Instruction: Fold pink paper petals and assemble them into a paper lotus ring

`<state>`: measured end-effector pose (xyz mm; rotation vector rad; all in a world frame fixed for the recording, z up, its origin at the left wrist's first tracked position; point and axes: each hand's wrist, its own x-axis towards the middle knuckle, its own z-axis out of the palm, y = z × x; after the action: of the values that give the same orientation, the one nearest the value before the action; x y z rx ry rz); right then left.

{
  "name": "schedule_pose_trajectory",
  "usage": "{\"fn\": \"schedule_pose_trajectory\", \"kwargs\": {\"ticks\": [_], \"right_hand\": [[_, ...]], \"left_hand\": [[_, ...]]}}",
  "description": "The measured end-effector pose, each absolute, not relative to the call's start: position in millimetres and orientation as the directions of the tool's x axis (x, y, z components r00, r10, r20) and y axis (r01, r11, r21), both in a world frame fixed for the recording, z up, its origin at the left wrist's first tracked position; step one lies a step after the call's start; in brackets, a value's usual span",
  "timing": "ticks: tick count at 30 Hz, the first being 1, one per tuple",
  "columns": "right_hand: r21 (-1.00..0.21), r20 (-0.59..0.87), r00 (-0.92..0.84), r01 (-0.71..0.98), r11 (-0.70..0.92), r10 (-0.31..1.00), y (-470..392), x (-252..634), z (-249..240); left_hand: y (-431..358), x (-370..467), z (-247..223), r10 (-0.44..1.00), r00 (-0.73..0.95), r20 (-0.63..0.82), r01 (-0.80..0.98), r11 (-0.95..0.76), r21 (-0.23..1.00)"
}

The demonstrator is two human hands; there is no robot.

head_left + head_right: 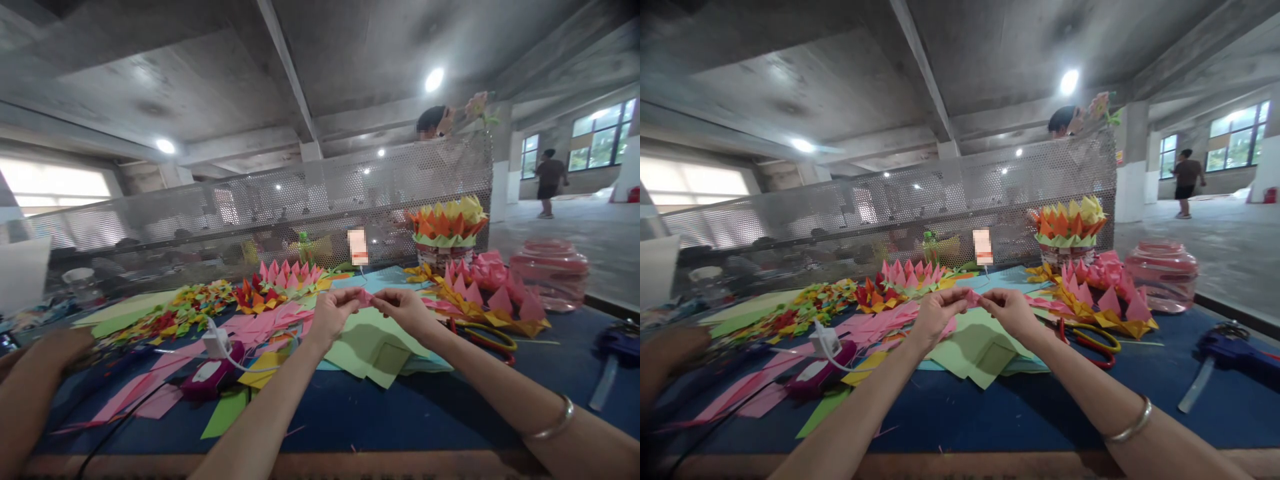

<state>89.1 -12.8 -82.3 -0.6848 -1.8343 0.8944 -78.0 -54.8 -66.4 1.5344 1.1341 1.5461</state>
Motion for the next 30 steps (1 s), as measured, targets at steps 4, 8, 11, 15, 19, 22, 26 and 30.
{"fn": "schedule_pose_trajectory", "kwargs": {"ticks": [4, 8, 11, 15, 19, 22, 26, 30], "right_hand": [[-0.777, 0.552, -0.358, 0.108, 0.621, 0.753, -10.9, 88.7, -84.9], [-0.764, 0.569, -0.38, 0.086, 0.64, 0.729, -14.6, 86.3, -84.4], [-0.758, 0.582, -0.387, 0.059, 0.649, 0.715, -17.4, 85.4, -83.1], [-0.752, 0.589, -0.361, 0.085, 0.654, 0.723, -17.6, 85.6, -82.1], [-0.763, 0.575, -0.342, 0.103, 0.638, 0.743, -15.5, 86.3, -81.5], [-0.78, 0.555, -0.346, 0.098, 0.618, 0.756, -13.2, 87.2, -82.1], [-0.798, 0.53, -0.334, 0.114, 0.592, 0.779, -10.2, 88.3, -83.9], [-0.806, 0.527, -0.344, 0.088, 0.585, 0.777, -9.6, 88.0, -83.6]], "left_hand": [[-54.0, -78.1, -68.1, 0.926, -0.018, 0.376, 0.133, -0.371, 0.919], [-53.2, -80.1, -70.7, 0.94, 0.031, 0.34, 0.217, -0.338, 0.916], [-54.2, -81.1, -70.5, 0.955, 0.021, 0.295, 0.202, -0.293, 0.934], [-57.6, -80.3, -66.7, 0.972, 0.006, 0.235, 0.179, -0.232, 0.956], [-61.9, -80.4, -61.2, 0.984, 0.008, 0.175, 0.167, -0.174, 0.971], [-63.0, -82.4, -59.4, 0.982, 0.074, 0.174, 0.168, -0.184, 0.968], [-61.2, -84.2, -60.9, 0.982, 0.105, 0.157, 0.156, -0.172, 0.973], [-59.6, -83.9, -61.9, 0.984, 0.068, 0.166, 0.162, -0.175, 0.971]]}}
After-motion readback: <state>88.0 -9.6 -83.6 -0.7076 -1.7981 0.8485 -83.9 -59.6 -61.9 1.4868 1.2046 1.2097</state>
